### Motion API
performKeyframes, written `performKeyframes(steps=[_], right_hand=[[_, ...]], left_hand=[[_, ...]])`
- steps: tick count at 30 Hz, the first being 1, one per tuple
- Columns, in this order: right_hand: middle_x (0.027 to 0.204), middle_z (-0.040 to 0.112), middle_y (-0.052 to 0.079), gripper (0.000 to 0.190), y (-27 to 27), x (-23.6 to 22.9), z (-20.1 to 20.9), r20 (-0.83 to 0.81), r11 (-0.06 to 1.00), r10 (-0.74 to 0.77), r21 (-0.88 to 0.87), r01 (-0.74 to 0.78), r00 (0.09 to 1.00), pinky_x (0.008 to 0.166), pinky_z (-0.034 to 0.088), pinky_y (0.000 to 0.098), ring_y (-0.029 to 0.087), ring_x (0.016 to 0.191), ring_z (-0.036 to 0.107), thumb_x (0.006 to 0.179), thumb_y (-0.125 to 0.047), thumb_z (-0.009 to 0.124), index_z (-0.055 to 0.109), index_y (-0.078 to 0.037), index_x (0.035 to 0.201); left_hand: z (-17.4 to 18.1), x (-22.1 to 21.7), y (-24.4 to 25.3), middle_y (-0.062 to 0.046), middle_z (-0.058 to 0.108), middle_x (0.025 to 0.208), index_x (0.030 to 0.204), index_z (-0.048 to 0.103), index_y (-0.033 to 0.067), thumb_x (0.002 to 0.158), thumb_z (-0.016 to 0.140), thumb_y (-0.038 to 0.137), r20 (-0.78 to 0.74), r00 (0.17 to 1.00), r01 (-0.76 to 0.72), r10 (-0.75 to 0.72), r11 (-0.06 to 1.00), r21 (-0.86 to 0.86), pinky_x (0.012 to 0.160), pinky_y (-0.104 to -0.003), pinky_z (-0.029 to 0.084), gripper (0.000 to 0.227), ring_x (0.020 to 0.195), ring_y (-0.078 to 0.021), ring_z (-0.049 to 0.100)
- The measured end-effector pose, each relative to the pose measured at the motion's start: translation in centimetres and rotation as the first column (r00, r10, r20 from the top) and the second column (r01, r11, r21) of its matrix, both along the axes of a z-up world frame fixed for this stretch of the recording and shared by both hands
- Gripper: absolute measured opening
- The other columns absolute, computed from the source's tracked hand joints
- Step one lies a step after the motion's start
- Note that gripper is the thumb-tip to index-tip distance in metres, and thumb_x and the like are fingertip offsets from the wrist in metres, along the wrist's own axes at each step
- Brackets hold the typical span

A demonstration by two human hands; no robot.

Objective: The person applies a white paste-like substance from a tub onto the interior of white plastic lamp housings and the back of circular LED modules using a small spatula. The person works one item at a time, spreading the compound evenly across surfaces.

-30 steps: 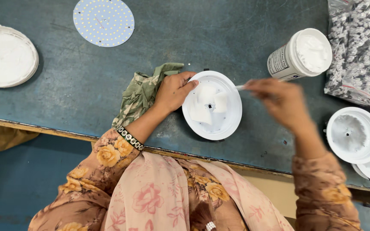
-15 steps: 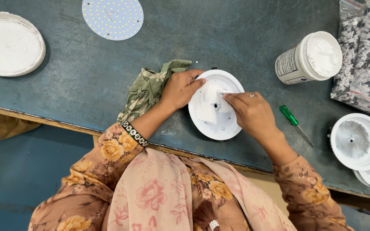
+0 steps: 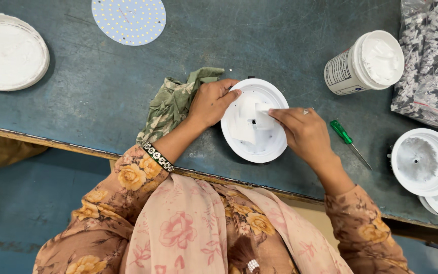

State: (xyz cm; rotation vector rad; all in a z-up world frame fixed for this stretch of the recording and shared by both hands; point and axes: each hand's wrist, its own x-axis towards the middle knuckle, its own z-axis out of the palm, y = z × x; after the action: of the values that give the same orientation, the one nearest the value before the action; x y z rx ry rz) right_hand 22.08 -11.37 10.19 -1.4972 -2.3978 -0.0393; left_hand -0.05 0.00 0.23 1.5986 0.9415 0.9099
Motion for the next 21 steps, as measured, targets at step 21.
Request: performKeyframes(steps=[21], right_hand=[[0.103, 0.075, 0.011, 0.021, -4.8, 0.2, -1.1, -0.456, 0.888, -0.459, -0.199, 0.415, 0.763, 0.079, 0.054, 0.0282, 0.016, 0.085, 0.070, 0.099, -0.002, 0.069, 0.076, -0.002, 0.119]], left_hand=[[0.7, -0.2, -0.4, -0.011, 0.072, 0.072, 0.107, 0.068, 0.0052, 0.095, 0.064, 0.022, 0.050, 0.995, -0.081, 0.081, 0.997, -0.004, 0.059, -0.037, 0.054, 0.021, 0.064, -0.0206, 0.072]])
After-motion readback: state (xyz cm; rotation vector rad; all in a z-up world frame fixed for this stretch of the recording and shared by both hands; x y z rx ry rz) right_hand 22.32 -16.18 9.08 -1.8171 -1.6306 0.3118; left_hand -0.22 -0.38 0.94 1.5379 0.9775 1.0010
